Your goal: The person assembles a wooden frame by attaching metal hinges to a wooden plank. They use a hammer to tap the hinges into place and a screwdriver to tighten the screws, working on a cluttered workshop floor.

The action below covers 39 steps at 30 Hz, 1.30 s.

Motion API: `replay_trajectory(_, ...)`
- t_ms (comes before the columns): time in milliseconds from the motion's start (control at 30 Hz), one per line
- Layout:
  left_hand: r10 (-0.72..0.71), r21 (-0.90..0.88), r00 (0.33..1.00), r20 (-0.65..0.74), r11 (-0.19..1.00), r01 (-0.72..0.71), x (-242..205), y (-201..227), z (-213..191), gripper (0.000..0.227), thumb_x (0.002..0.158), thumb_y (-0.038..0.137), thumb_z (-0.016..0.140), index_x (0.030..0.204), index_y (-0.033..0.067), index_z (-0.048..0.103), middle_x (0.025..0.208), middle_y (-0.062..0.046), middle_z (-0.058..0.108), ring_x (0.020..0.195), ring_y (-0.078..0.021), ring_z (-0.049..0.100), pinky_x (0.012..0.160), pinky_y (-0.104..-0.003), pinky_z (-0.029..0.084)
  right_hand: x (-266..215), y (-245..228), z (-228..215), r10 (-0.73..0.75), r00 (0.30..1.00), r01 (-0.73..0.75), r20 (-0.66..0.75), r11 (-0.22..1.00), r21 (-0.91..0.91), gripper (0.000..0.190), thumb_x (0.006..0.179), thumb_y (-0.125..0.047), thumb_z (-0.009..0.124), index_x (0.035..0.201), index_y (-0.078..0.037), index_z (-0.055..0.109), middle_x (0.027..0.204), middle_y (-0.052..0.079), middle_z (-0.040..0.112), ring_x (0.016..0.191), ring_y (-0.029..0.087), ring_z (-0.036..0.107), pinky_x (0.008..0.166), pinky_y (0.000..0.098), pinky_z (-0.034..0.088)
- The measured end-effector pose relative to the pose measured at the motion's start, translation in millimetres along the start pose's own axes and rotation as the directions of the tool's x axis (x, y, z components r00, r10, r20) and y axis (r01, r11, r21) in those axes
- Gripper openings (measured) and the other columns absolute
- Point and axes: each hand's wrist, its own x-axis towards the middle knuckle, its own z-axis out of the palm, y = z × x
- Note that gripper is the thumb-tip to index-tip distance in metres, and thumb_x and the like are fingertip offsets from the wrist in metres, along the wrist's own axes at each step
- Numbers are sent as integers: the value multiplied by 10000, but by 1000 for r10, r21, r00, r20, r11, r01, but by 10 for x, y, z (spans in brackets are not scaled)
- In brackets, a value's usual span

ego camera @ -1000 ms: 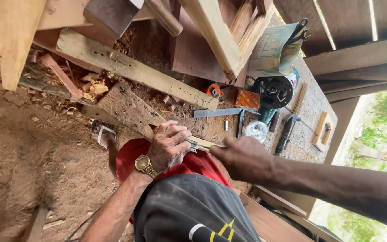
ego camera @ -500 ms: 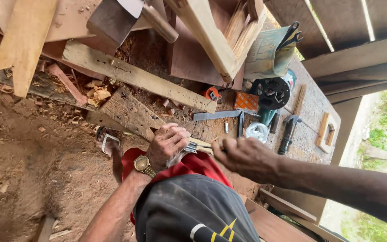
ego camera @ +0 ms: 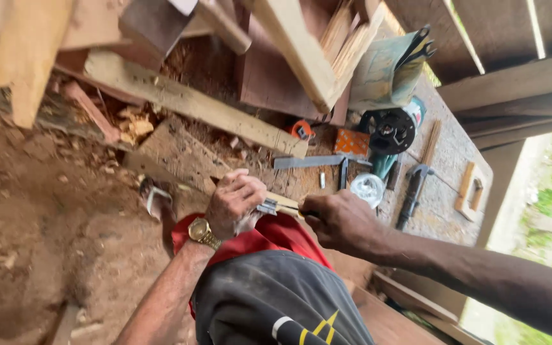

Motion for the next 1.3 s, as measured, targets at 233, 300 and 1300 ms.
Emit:
replay_trajectory(233,-76,113,993,93,991,65,82,257,-20,190,714,167,835,862,152,715,949,4,671,956,-229,640,951,-452,480,-562,386,-551,-89,967,90,-237,996,-8,280,920,-192,685,1189,-118,658,752,122,705,605,256,660,552,419,514)
replay_trajectory(300,-137,185,981,140,977,110,126,298,-40,153,733,152,850,841,174,743,930,23,673,931,-224,638,906,-420,495,-761,783,-410,19,916,40,-401,990,138,408,920,-202,693,1303,-84,616,756,113,702,570,214,654,543,393,507)
replay_trajectory(1300,-664,-703,-281,-693,535,468,-935,1428,2899,280,887,216,765,1107,63,684,888,-56,728,692,-138,626,597,-267,517,-843,3729,1466,-213,903,426,-374,320,846,317,944,-70,629,1198,-50,440,852,48,591,681,104,549,588,245,473)
